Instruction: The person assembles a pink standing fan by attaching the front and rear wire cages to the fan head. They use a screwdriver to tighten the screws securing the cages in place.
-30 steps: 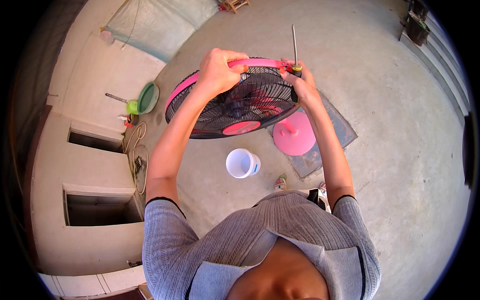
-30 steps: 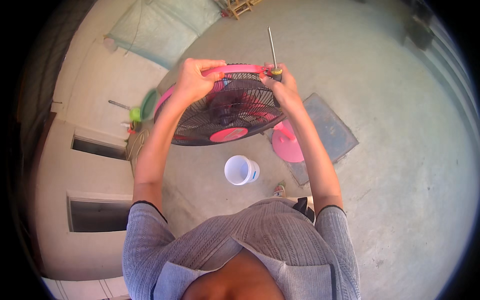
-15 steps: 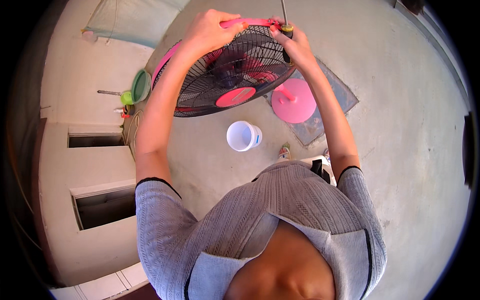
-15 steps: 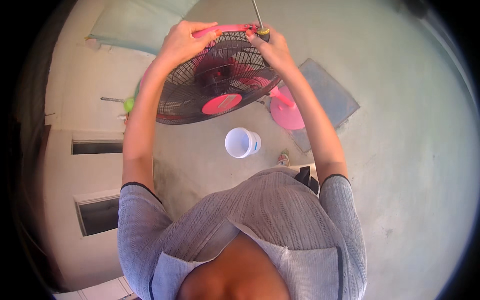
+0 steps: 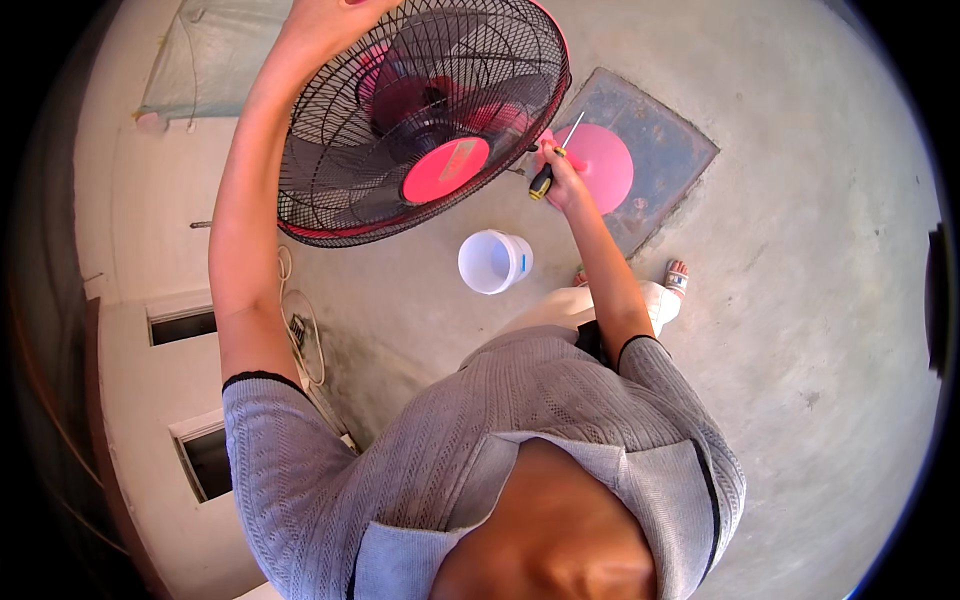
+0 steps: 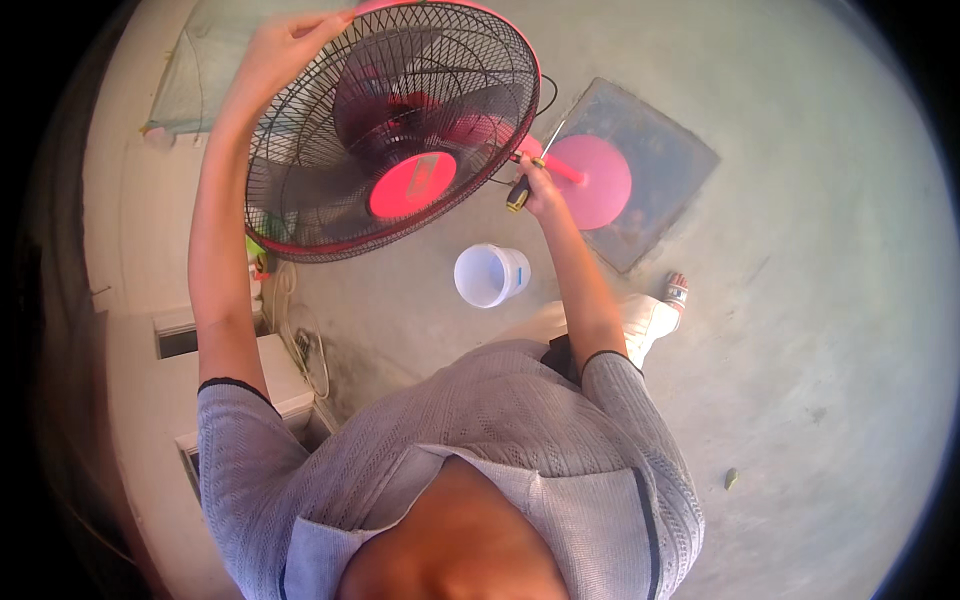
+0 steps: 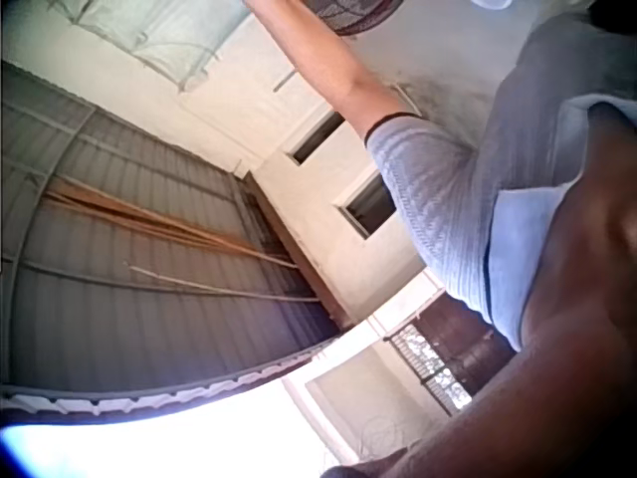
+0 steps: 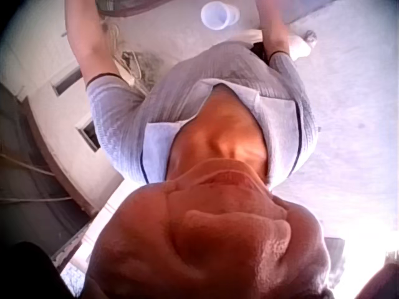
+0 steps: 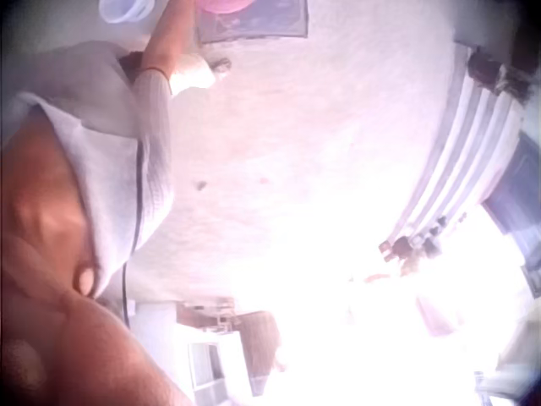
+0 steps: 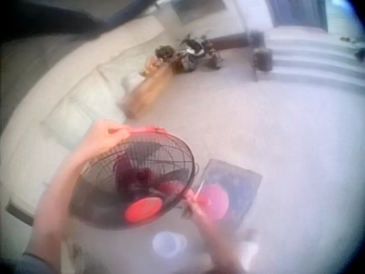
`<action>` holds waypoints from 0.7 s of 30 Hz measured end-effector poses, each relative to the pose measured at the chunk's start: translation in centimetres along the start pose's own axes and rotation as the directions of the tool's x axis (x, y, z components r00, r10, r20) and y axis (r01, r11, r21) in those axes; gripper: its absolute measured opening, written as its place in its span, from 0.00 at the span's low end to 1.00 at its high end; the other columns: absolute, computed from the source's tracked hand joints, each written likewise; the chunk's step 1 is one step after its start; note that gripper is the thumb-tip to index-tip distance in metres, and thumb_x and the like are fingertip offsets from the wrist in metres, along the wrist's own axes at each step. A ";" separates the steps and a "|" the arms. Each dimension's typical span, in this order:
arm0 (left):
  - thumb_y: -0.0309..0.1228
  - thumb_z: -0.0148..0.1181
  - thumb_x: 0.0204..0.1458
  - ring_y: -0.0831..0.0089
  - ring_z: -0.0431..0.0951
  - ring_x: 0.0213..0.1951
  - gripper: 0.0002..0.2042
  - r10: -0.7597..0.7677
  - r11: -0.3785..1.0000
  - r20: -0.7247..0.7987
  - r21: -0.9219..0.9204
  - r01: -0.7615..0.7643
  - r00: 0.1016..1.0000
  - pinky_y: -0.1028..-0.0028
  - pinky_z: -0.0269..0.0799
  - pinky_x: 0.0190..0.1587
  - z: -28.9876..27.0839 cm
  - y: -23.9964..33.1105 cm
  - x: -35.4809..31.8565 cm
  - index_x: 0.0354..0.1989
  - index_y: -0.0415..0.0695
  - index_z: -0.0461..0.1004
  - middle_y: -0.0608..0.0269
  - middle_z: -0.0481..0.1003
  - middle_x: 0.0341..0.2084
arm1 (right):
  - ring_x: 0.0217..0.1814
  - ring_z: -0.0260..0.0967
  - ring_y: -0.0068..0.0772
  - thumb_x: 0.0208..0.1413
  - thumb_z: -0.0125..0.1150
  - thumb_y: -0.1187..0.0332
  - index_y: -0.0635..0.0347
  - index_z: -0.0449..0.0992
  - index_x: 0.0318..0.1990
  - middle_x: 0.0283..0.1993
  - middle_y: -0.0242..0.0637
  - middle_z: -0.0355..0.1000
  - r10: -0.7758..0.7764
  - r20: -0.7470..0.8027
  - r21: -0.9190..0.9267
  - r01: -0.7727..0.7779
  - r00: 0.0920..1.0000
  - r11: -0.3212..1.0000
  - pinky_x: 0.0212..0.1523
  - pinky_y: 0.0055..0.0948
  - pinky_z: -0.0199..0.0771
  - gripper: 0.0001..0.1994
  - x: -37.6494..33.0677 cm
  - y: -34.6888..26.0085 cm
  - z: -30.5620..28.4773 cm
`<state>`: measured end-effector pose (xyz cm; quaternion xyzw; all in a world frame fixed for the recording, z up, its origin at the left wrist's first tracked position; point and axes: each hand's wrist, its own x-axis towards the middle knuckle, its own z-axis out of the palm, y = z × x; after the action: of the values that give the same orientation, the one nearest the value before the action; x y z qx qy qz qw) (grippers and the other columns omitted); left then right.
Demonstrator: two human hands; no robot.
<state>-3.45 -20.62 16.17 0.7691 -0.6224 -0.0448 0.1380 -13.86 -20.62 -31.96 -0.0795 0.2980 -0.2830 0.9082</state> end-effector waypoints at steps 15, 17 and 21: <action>0.42 0.59 0.47 0.74 0.73 0.21 0.18 0.096 0.980 -0.009 0.176 -0.092 0.995 0.73 0.70 0.27 -1.2 1.1 1.9 0.23 0.36 0.78 0.60 0.75 0.16 | 0.50 0.69 0.52 0.63 0.48 0.63 0.57 0.65 0.47 0.45 0.45 0.69 -0.020 0.124 0.084 0.010 0.992 0.996 0.47 0.60 0.74 0.10 -1.5 4.6 2.9; 0.43 0.60 0.45 0.71 0.73 0.19 0.19 0.079 0.989 -0.076 0.133 -0.068 0.994 0.73 0.70 0.26 -0.7 0.5 2.8 0.21 0.35 0.78 0.58 0.74 0.14 | 0.50 0.69 0.52 0.62 0.50 0.63 0.56 0.66 0.46 0.44 0.45 0.69 -0.017 0.050 0.031 0.016 0.999 0.999 0.46 0.61 0.74 0.10 -1.1 5.1 2.4; 0.45 0.61 0.44 0.69 0.74 0.19 0.21 0.089 0.967 -0.116 0.250 -0.058 0.989 0.71 0.71 0.25 -0.7 0.3 2.7 0.19 0.34 0.77 0.57 0.74 0.13 | 0.50 0.68 0.50 0.61 0.53 0.63 0.54 0.66 0.46 0.45 0.43 0.68 0.051 0.096 0.057 -0.057 0.994 0.997 0.47 0.66 0.71 0.10 -0.8 5.9 1.5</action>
<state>-3.01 -23.17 17.16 0.7579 -0.6413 0.0866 0.0826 -10.73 -15.35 -32.23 -0.0576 0.2481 -0.2628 0.9306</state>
